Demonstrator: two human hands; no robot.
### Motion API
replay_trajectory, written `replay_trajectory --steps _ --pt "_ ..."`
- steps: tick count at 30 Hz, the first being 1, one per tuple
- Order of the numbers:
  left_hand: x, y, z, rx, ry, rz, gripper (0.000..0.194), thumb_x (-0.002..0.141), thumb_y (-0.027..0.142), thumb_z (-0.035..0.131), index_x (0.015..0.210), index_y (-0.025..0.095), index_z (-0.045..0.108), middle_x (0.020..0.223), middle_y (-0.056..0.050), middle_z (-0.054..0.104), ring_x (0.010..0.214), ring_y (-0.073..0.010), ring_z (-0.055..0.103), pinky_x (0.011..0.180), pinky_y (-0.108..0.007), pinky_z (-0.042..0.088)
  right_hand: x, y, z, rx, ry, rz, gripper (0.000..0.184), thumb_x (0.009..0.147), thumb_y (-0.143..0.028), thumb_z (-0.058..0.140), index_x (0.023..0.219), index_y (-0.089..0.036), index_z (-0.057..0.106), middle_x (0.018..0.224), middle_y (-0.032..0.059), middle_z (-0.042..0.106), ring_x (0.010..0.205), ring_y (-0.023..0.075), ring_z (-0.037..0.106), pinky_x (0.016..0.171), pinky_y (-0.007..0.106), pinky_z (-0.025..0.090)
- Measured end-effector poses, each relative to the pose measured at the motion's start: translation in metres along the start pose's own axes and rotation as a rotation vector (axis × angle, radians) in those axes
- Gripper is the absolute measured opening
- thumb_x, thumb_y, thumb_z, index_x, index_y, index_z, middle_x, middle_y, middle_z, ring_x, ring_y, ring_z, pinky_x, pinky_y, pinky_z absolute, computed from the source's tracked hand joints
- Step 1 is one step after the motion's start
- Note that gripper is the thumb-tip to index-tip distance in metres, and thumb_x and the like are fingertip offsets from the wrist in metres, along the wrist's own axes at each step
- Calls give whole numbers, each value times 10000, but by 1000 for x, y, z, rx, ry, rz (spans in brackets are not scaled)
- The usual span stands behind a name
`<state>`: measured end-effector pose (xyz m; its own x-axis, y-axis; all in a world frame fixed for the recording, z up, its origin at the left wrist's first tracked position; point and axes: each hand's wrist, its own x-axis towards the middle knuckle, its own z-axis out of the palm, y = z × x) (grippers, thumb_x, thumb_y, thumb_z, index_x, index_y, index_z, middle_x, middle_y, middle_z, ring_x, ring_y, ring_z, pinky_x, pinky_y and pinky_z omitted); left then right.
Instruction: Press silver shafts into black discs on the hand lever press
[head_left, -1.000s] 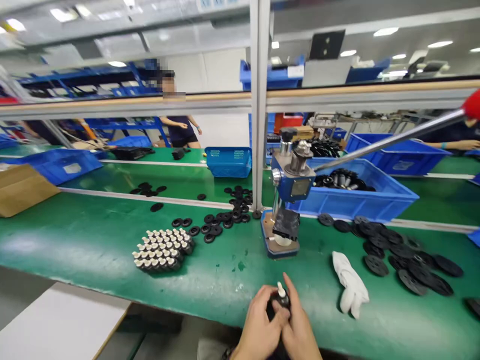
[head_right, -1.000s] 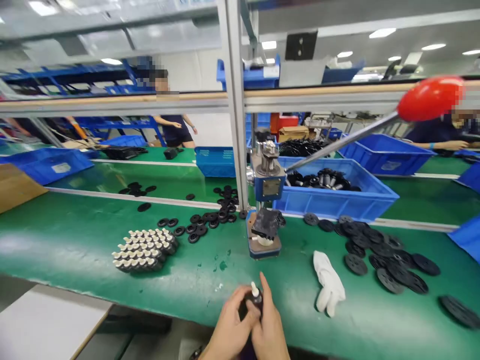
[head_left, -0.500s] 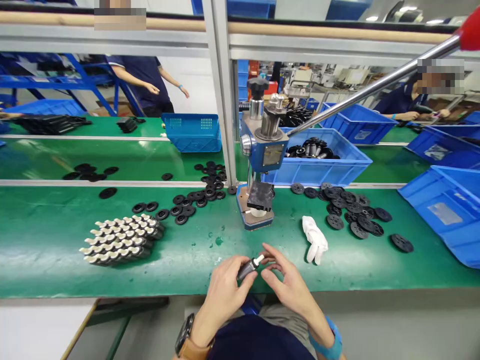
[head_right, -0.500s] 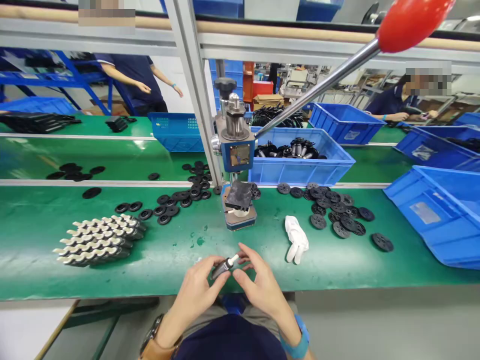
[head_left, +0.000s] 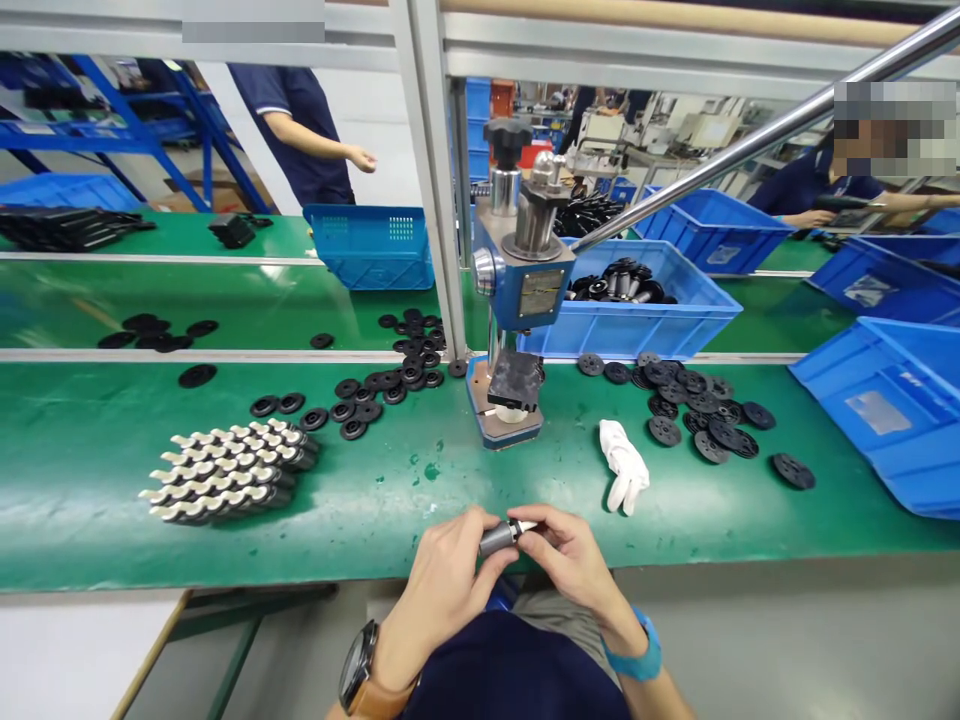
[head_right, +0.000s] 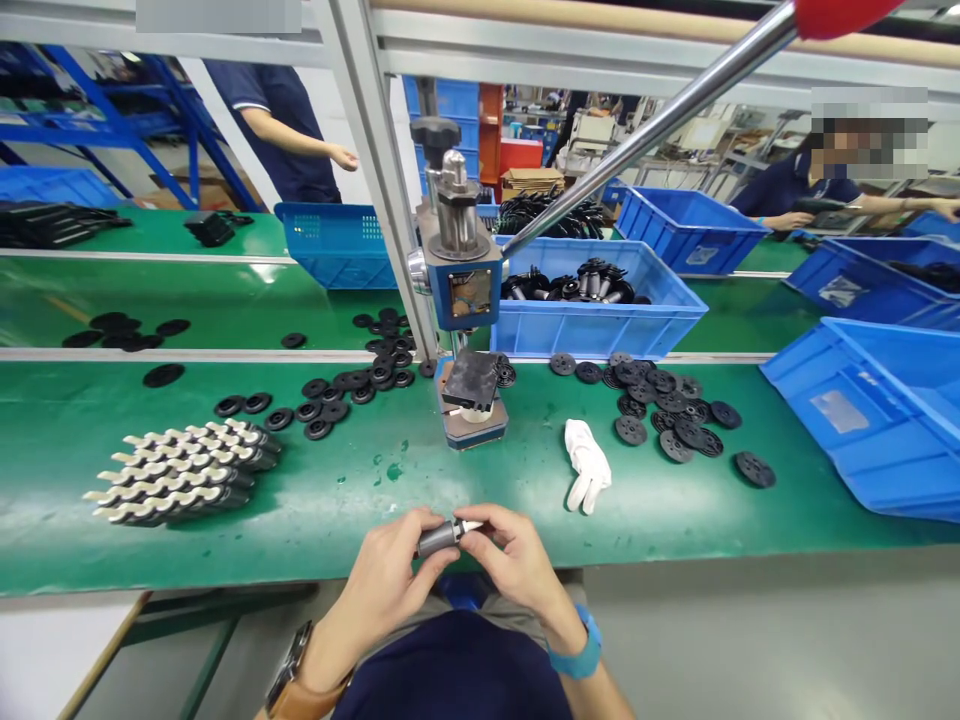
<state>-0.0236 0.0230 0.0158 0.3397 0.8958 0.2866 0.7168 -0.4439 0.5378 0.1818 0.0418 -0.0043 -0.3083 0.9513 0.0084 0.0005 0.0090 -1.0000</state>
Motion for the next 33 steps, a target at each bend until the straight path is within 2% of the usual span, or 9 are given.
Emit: replay_trajectory --steps 3,7,10,13,18,20,23,28,33 --pt "1 2 0 16 3 22 129 978 327 608 1048 242 541 880 -40 743 738 -238 733 642 -333 498 1 0 -1 -39 -4 -33 346 921 -481 713 1112 -208 808 1006 79 787 828 185 722 750 279 587" --pt "2 4 2 10 -33 50 111 976 305 599 1024 247 518 873 -40 739 719 -237 722 629 -333 497 2 5 -2 -83 -14 -58 359 906 -508 725 1088 -216 829 923 73 783 787 187 707 721 284 576" --pt "2 2 5 10 -48 54 113 990 308 573 1024 246 486 875 -45 731 725 -248 717 632 -341 496 3 8 0 -116 -9 -94 353 929 -502 699 1094 -219 830 863 62 771 724 172 678 672 276 556" --pt "2 -2 7 -17 -67 38 112 990 290 559 1042 245 469 889 -45 729 745 -257 716 647 -347 490 4 5 -1 -174 -19 -137 337 961 -477 666 1117 -222 822 862 58 773 730 177 683 691 285 557" --pt "3 -3 3 -97 -128 -29 115 975 254 567 1052 256 481 865 -13 716 734 -237 703 659 -327 457 8 -9 -11 -291 -167 -223 328 1004 -393 629 1257 -228 756 981 73 787 843 200 714 798 314 560" --pt "4 -2 2 -146 -117 -57 110 968 250 565 1045 256 487 870 -11 715 742 -233 700 662 -319 449 10 -11 -13 -326 -203 -259 327 1019 -368 605 1287 -235 735 990 74 785 840 199 712 794 315 556" --pt "8 0 0 -229 -86 -114 75 970 251 541 1031 253 497 877 -15 716 753 -228 695 657 -310 439 15 -11 -12 -355 -167 -301 321 1034 -371 570 1265 -227 741 963 78 785 818 202 709 772 314 555" --pt "13 1 2 -337 -85 -214 72 973 308 540 1009 247 527 811 -2 696 691 -209 648 648 -307 421 23 -18 -15 -392 -194 -299 310 1015 -359 607 1271 -237 731 1025 77 797 869 206 730 817 310 562" --pt "12 1 14 -492 22 -304 141 978 368 525 978 230 556 848 -20 675 744 -204 629 696 -309 467 22 -18 -12 -348 -151 -265 280 997 -269 600 1241 -204 720 1049 82 798 899 202 745 813 287 565"
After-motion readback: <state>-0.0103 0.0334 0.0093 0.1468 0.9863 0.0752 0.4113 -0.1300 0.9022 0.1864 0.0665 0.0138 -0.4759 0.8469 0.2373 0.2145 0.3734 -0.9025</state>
